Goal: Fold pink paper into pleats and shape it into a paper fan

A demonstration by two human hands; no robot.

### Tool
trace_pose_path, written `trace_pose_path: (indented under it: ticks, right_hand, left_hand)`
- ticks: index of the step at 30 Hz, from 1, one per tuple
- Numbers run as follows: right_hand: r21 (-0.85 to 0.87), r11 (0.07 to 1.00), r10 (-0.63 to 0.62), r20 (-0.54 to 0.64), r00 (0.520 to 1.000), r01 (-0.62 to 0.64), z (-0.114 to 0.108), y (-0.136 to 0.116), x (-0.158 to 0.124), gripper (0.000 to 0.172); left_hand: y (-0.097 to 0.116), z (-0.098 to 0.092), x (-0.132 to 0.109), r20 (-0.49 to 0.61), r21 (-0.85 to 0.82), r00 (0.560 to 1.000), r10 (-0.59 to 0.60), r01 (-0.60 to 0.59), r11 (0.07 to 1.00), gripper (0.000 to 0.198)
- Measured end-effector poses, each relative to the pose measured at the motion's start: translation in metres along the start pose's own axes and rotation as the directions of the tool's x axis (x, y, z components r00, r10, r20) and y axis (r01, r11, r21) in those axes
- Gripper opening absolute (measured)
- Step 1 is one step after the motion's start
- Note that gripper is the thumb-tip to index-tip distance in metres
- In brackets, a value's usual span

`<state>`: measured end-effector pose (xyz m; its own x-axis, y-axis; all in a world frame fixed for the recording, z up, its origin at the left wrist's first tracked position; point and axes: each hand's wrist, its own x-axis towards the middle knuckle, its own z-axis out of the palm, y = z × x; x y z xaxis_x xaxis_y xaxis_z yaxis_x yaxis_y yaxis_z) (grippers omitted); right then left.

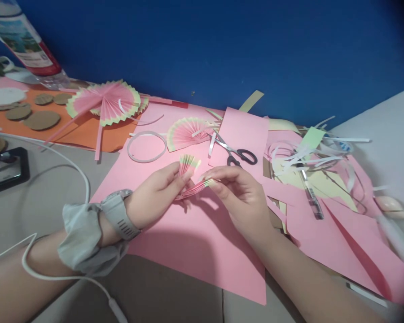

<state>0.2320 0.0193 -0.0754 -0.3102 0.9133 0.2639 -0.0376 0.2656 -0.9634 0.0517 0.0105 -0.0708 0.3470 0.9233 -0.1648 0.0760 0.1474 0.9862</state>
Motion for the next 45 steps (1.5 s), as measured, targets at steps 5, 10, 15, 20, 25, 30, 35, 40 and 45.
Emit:
trace_pose_path:
  ticks: [5,10,15,20,25,30,35,40,45]
  right_hand:
    - [-0.035,0.999,0.005,0.021,1.0,-0.004,0.001,-0.001,0.0,0.016]
    - [-0.006,1.0,0.017,0.035,0.999,-0.017,0.002,-0.004,-0.001,0.014]
    - [-0.015,0.999,0.03,0.025,0.999,-0.029,0.002,-0.005,-0.001,0.013]
    - [-0.045,0.999,0.017,0.026,1.0,-0.016,0.002,-0.005,-0.001,0.012]
    - [-0.076,0.997,-0.006,0.027,1.0,0.008,0.002,-0.004,-0.001,0.013]
    - [-0.048,0.999,0.015,0.024,1.0,-0.014,0.001,-0.001,-0.001,0.012]
    - [-0.035,0.999,0.029,0.05,0.998,-0.027,-0.001,0.0,0.0,0.013]
    - [-0.014,1.0,-0.017,0.088,0.996,0.019,-0.005,0.001,0.004,0.009]
    - [-0.012,0.999,-0.047,0.142,0.989,0.05,-0.007,0.003,0.006,0.008]
  left_hand:
    - [0.002,0.001,-0.003,0.071,0.016,0.997,-0.003,0.002,1.0,0.032]
    - [0.0,0.003,-0.003,0.185,-0.089,0.983,-0.017,0.034,0.996,0.038]
    - [-0.001,0.003,-0.003,0.261,-0.115,0.965,0.028,0.002,0.993,0.033]
    - [0.003,0.004,-0.002,0.256,0.114,0.952,0.165,-0.199,0.973,0.024]
    - [0.002,0.005,-0.002,0.196,0.148,0.978,0.069,-0.099,0.984,0.02]
    - [-0.001,0.001,-0.002,0.315,-0.117,0.949,0.014,0.024,0.993,0.046]
    - [0.0,-0.002,-0.002,0.371,-0.174,0.927,0.048,0.019,0.985,0.043]
    - [0.005,-0.005,-0.002,0.476,-0.175,0.879,-0.016,0.112,0.978,0.036]
    - [0.006,-0.012,-0.002,0.616,-0.212,0.778,-0.121,0.312,0.926,0.03]
